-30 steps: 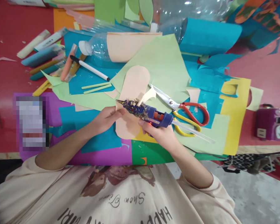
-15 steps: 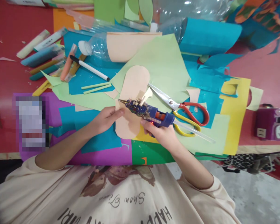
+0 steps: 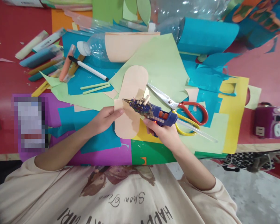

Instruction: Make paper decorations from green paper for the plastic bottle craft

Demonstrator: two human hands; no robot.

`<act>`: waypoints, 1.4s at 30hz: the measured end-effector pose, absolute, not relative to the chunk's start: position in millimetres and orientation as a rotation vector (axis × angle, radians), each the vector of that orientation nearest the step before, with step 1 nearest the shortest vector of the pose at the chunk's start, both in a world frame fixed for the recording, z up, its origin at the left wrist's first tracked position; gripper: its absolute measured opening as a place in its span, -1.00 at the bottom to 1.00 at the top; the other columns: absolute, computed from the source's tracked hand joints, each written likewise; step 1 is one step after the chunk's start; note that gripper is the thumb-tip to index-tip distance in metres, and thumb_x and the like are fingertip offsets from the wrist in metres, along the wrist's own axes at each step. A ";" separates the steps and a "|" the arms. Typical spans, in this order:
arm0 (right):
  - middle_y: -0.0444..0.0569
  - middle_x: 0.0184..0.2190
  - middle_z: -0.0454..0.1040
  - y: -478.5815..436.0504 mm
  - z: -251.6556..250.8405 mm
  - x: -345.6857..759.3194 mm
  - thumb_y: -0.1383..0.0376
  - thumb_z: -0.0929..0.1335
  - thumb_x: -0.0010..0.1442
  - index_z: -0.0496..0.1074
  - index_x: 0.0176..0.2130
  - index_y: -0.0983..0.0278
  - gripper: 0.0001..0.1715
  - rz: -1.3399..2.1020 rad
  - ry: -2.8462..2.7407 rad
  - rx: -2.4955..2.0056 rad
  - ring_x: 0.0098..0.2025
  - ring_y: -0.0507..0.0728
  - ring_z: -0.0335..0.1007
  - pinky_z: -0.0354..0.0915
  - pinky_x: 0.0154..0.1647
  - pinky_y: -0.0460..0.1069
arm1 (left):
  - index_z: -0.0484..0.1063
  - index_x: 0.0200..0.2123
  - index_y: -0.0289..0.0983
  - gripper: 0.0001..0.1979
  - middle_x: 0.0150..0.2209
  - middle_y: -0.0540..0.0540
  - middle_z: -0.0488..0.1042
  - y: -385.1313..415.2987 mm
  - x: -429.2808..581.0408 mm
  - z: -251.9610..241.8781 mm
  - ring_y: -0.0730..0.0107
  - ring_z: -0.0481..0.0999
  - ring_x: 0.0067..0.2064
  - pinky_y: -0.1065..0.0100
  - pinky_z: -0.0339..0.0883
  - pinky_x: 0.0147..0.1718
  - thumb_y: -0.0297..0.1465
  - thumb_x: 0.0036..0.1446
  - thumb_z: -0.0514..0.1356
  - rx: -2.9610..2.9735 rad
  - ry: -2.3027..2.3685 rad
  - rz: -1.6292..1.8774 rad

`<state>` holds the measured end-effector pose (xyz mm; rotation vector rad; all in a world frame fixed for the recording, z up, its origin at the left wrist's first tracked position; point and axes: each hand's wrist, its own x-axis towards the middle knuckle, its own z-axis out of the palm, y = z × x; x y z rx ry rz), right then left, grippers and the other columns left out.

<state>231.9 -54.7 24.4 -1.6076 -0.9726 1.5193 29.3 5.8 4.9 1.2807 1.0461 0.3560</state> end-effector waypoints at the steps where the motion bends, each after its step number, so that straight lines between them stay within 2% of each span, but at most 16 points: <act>1: -0.16 -0.73 0.31 -54.7 24.6 232.3 0.15 0.39 0.01 0.33 -0.59 0.26 -0.70 1.516 -0.969 -1.617 -0.69 -0.04 0.16 0.11 -0.69 -0.09 | 0.38 -0.39 -0.34 -0.50 -0.44 -0.07 0.43 6.0 29.4 5.5 0.34 0.42 -0.33 0.41 0.25 -0.42 0.03 0.11 0.05 1.277 1.042 0.357; 5: -0.16 -0.72 0.31 -55.5 24.3 234.8 0.14 0.39 0.02 0.33 -0.59 0.26 -0.69 1.505 -0.984 -1.608 -0.68 -0.03 0.17 0.13 -0.68 -0.09 | 0.33 -0.46 -0.33 -0.51 -0.48 -0.05 0.39 6.4 29.4 7.2 0.37 0.39 -0.38 0.41 0.22 -0.44 0.04 0.09 0.06 1.284 1.056 0.363; 16: -0.16 -0.70 0.32 -61.5 20.4 243.0 0.11 0.39 0.04 0.38 -0.53 0.27 -0.71 1.471 -0.950 -1.647 -0.67 -0.02 0.18 0.13 -0.67 -0.08 | 0.36 -0.45 -0.32 -0.50 -0.50 -0.07 0.42 5.2 28.2 6.6 0.27 0.46 -0.32 0.38 0.30 -0.43 0.05 0.10 0.06 1.294 1.100 0.361; 33: -0.14 -0.69 0.33 -69.5 16.6 255.2 0.14 0.40 0.05 0.35 -0.60 0.27 -0.67 1.421 -0.893 -1.645 -0.66 -0.03 0.19 0.10 -0.66 -0.09 | 0.38 -0.43 -0.32 -0.52 -0.48 -0.07 0.44 5.9 27.7 7.5 0.26 0.48 -0.30 0.36 0.32 -0.39 0.02 0.12 0.07 1.303 1.071 0.380; 42: -0.16 -0.69 0.33 -71.8 14.8 258.2 0.17 0.40 0.04 0.36 -0.57 0.27 -0.71 1.388 -0.856 -1.657 -0.68 -0.04 0.19 0.09 -0.68 -0.09 | 0.38 -0.42 -0.32 -0.51 -0.49 -0.06 0.44 5.4 26.8 4.2 0.28 0.48 -0.33 0.35 0.35 -0.37 0.03 0.13 0.06 1.310 1.068 0.383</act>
